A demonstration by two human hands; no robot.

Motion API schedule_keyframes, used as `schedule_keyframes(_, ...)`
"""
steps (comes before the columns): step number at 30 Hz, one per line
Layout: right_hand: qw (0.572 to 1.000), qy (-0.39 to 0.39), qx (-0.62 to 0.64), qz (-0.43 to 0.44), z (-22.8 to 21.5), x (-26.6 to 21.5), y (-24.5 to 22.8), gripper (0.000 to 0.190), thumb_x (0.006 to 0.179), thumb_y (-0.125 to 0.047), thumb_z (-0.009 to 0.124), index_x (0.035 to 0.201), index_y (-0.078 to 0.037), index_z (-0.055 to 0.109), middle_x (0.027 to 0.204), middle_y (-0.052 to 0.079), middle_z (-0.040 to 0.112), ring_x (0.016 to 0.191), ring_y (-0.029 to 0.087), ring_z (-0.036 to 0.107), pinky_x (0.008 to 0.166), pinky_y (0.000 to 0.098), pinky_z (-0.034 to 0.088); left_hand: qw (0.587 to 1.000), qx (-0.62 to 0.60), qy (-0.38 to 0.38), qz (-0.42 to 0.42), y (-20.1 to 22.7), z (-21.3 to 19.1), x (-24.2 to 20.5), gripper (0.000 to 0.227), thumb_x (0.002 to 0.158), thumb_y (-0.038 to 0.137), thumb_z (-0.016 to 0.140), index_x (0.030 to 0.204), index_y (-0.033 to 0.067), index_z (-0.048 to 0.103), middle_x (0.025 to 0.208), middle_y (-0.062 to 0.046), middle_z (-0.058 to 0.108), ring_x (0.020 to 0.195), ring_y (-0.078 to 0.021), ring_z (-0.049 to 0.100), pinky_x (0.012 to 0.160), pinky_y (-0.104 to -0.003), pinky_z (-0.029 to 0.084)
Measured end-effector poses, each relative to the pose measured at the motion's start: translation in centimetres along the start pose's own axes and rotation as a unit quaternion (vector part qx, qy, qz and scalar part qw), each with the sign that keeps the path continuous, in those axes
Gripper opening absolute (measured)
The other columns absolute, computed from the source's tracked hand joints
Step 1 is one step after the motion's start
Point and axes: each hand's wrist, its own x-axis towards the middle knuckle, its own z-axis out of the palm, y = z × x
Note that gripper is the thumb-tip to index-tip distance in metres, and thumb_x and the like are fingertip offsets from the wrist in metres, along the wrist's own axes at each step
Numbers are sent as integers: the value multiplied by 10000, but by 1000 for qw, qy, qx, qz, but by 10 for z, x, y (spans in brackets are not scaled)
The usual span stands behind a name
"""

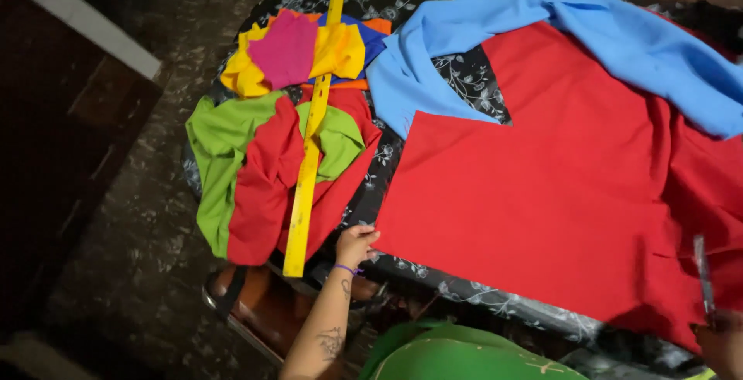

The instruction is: The person uses scissors to cut a large piece of red fabric on a table. After cutting, they fold the fabric and smooth it out with their hands. Other colorful fabrics and a sewing machine are visible in the background.

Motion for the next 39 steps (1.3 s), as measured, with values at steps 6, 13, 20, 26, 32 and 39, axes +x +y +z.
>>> schedule_keyframes(6, 962, -139, 179, 155, 16, -134, -274, 200, 913, -207, 828, 989, -23, 831, 893, 141, 876, 803, 242, 731, 744, 362, 480, 997, 25, -62, 30, -4, -17, 27, 318, 892, 173, 817, 1178, 37, 786, 850, -95, 702, 754, -167, 696, 623, -350, 651)
schedule_keyframes(13, 682, -438, 572, 125, 221, -254, -451, 255, 890, -18, 874, 987, -49, 640, 858, 70, 653, 681, 213, 641, 613, 371, 561, 983, 133, -114, 58, 27, -38, 19, 285, 889, 162, 807, 1148, 45, 790, 981, -121, 832, 868, -188, 818, 627, -316, 609)
schedule_keyframes(20, 684, -494, 531, 71, 285, -285, -550, 279, 989, -253, 819, 972, -54, 624, 850, 53, 649, 631, 236, 804, 451, 275, 555, 981, 151, -108, 54, 21, -50, 27, 227, 880, 119, 855, 1095, 61, 811, 934, -106, 833, 764, -141, 777, 565, -280, 572)
schedule_keyframes(26, 724, -440, 528, 56, 303, -286, -569, 317, 1012, -357, 738, 914, -87, 602, 620, 110, 688, 512, 194, 725, 425, 258, 498, 985, 111, -112, 67, 12, -49, 20, 274, 852, 60, 884, 1109, 17, 799, 918, -125, 823, 771, -152, 770, 619, -257, 621)
schedule_keyframes(32, 708, -372, 595, 79, 315, -280, -590, 306, 995, -283, 757, 849, -73, 589, 618, 152, 702, 500, 217, 705, 490, 329, 558, 984, 98, -128, 75, 18, -52, 6, 254, 875, 63, 884, 1102, 7, 786, 887, -137, 817, 741, -165, 781, 593, -239, 606)
schedule_keyframes(39, 717, -335, 598, 128, 332, -278, -594, 287, 982, -298, 789, 876, -69, 652, 602, 48, 605, 425, 156, 638, 390, 258, 429, 985, 98, -127, 62, 33, -55, -7, 231, 899, 37, 856, 1117, 8, 784, 909, -159, 818, 794, -194, 808, 623, -244, 612)
